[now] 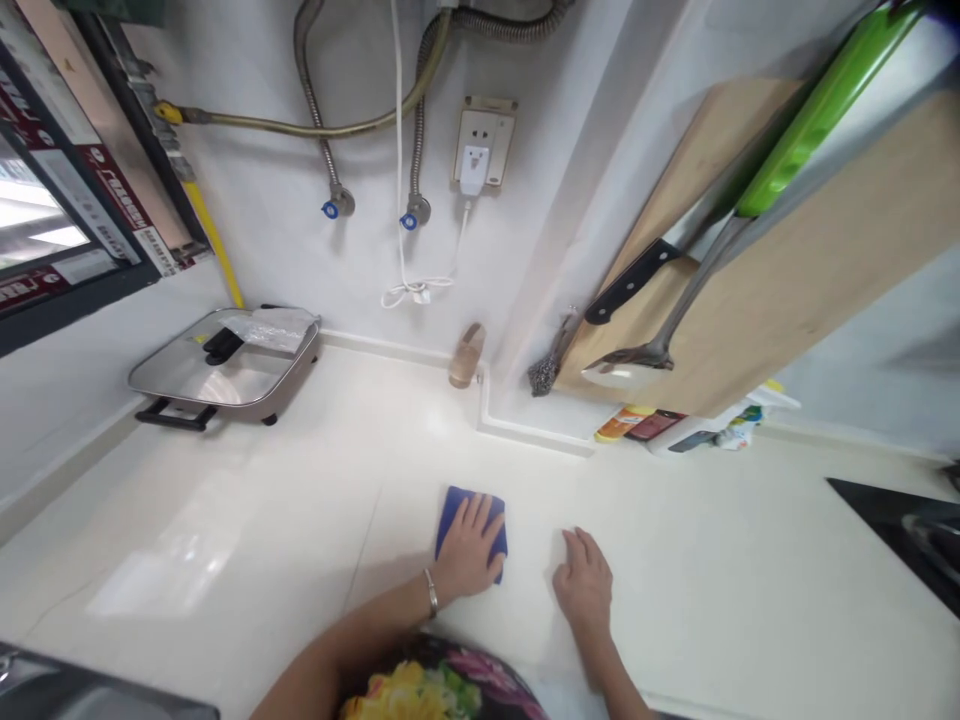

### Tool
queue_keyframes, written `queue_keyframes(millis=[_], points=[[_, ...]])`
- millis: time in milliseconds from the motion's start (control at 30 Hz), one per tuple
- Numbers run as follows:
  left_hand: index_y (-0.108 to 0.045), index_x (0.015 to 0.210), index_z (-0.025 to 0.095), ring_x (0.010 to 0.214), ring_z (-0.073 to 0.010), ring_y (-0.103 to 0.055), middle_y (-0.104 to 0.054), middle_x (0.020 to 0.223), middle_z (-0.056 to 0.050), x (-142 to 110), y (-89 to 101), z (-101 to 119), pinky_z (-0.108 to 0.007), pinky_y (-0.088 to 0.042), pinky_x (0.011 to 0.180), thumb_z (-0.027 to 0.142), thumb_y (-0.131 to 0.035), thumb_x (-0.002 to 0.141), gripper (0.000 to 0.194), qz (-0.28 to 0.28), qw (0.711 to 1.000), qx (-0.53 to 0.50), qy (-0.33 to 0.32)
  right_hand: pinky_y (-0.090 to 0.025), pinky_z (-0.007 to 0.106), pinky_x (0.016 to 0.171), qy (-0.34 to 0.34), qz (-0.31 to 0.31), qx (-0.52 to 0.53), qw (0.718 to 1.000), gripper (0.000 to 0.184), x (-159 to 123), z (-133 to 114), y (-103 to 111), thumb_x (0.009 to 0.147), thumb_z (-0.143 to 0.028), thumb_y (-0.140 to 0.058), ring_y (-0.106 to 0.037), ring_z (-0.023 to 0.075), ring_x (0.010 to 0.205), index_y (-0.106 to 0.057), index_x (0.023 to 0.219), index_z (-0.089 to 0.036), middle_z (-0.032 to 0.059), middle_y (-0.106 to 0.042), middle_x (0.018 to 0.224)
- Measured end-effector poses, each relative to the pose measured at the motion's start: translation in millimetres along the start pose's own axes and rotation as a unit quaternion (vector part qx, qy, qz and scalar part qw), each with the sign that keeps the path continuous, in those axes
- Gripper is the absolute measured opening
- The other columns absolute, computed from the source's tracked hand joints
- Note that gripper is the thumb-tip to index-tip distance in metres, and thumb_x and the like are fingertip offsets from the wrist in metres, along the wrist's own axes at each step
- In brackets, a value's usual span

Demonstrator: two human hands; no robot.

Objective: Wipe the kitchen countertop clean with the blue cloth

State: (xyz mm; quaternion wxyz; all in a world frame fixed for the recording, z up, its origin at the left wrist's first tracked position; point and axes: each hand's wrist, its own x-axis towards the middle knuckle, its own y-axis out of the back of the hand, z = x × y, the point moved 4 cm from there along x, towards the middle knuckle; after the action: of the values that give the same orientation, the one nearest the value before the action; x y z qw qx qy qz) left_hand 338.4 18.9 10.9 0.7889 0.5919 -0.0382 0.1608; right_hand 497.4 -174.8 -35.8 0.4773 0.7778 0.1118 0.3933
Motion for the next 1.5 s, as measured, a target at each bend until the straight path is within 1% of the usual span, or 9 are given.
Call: queue_keyframes(millis=[133, 233, 333, 467, 567, 700, 1000, 1333, 1500], points=[[-0.041, 0.153, 0.019, 0.156, -0.0331, -0.016, -0.021, 0.168, -0.015, -10.2, -2.3, 12.3, -0.055, -0.017, 0.126, 0.049, -0.053, 0.094, 0.067, -0.011, 0.998, -0.048, -0.037, -0.043, 0.052, 0.108, 0.023, 0.014, 0.016, 1.0, 0.052, -1.5, 1.5, 2.6, 0.083, -0.015, -0.039, -0.047, 0.0307, 0.132, -0.052, 0.133, -0.015, 0.0171, -0.053, 0.139], [-0.049, 0.147, 0.022, 0.153, -0.0266, -0.029, -0.037, 0.162, -0.012, -11.4, 8.7, -12.6, -0.051, -0.026, 0.125, 0.04, -0.047, 0.097, 0.053, 0.018, 0.998, -0.062, -0.017, -0.046, 0.054, 0.103, 0.04, 0.004, 0.03, 0.999, 0.048, 5.2, -11.4, 4.8, 0.087, -0.02, -0.039, -0.049, 0.0322, 0.128, -0.051, 0.132, -0.013, 0.0199, -0.054, 0.134], [-0.05, 0.145, 0.019, 0.152, -0.0274, -0.03, -0.042, 0.159, -0.015, -17.7, 27.9, -63.1, -0.054, -0.03, 0.123, 0.034, -0.042, 0.099, 0.05, 0.078, 0.993, -0.02, 0.087, -0.046, 0.053, 0.105, 0.083, -0.002, 0.066, 0.994, 0.048, 18.4, -55.7, 7.0, 0.093, -0.026, -0.039, -0.046, 0.032, 0.133, -0.046, 0.138, -0.013, 0.0208, -0.05, 0.141], [-0.045, 0.148, 0.011, 0.155, -0.0337, -0.02, -0.035, 0.161, -0.021, -39.8, 48.1, -122.7, -0.06, -0.026, 0.123, 0.033, -0.045, 0.097, 0.056, 0.117, 0.972, 0.068, 0.192, -0.033, 0.054, 0.119, 0.183, -0.032, 0.084, 0.979, 0.052, 27.8, -142.7, 1.5, 0.098, -0.024, -0.035, -0.028, 0.0288, 0.15, -0.036, 0.149, -0.014, 0.0161, -0.042, 0.155], [-0.044, 0.149, 0.011, 0.155, -0.0341, -0.021, -0.034, 0.162, -0.021, -55.0, 51.3, -141.4, -0.059, -0.023, 0.124, 0.039, -0.045, 0.097, 0.059, 0.111, 0.964, 0.098, 0.222, -0.026, 0.055, 0.122, 0.235, -0.086, 0.049, 0.967, 0.055, 23.4, -186.6, -12.3, 0.098, -0.022, -0.034, -0.024, 0.0287, 0.152, -0.033, 0.153, -0.017, 0.0132, -0.04, 0.159], [-0.041, 0.151, 0.012, 0.154, -0.0332, -0.023, -0.033, 0.162, -0.021, -60.4, 48.4, -140.6, -0.057, -0.021, 0.125, 0.041, -0.045, 0.098, 0.061, 0.108, 0.961, 0.108, 0.229, -0.021, 0.054, 0.123, 0.235, -0.109, 0.015, 0.966, 0.057, 16.7, -197.1, -24.6, 0.099, -0.024, -0.034, -0.025, 0.0283, 0.152, -0.03, 0.155, -0.017, 0.0131, -0.039, 0.16], [-0.039, 0.152, 0.012, 0.155, -0.0328, -0.019, -0.03, 0.164, -0.02, -60.0, 50.2, -136.2, -0.057, -0.021, 0.125, 0.04, -0.046, 0.098, 0.061, 0.107, 0.962, 0.1, 0.232, -0.025, 0.051, 0.123, 0.26, -0.138, 0.032, 0.955, 0.066, 8.2, -154.6, -8.9, 0.099, -0.024, -0.033, -0.029, 0.0261, 0.151, -0.01, 0.16, -0.018, 0.0115, -0.038, 0.16], [-0.042, 0.152, 0.011, 0.154, -0.0353, -0.02, -0.03, 0.163, -0.021, -56.3, 57.4, -142.1, -0.061, -0.021, 0.124, 0.037, -0.045, 0.098, 0.06, 0.127, 0.966, 0.064, 0.215, -0.032, 0.053, 0.119, 0.114, -0.118, -0.046, 0.985, 0.063, -2.3, -6.9, 26.1, 0.098, -0.029, -0.029, -0.033, 0.0271, 0.148, -0.018, 0.159, -0.019, 0.0124, -0.042, 0.158], [-0.046, 0.148, 0.008, 0.154, -0.0367, -0.022, -0.033, 0.161, -0.023, -51.6, 58.5, -144.1, -0.062, -0.024, 0.122, 0.038, -0.042, 0.099, 0.058, 0.134, 0.967, 0.074, 0.204, -0.032, 0.052, 0.119, 0.056, -0.103, -0.073, 0.99, 0.06, 7.6, 40.0, 29.8, 0.098, -0.03, -0.028, -0.036, 0.0272, 0.146, -0.024, 0.157, -0.017, 0.0129, -0.045, 0.155]])
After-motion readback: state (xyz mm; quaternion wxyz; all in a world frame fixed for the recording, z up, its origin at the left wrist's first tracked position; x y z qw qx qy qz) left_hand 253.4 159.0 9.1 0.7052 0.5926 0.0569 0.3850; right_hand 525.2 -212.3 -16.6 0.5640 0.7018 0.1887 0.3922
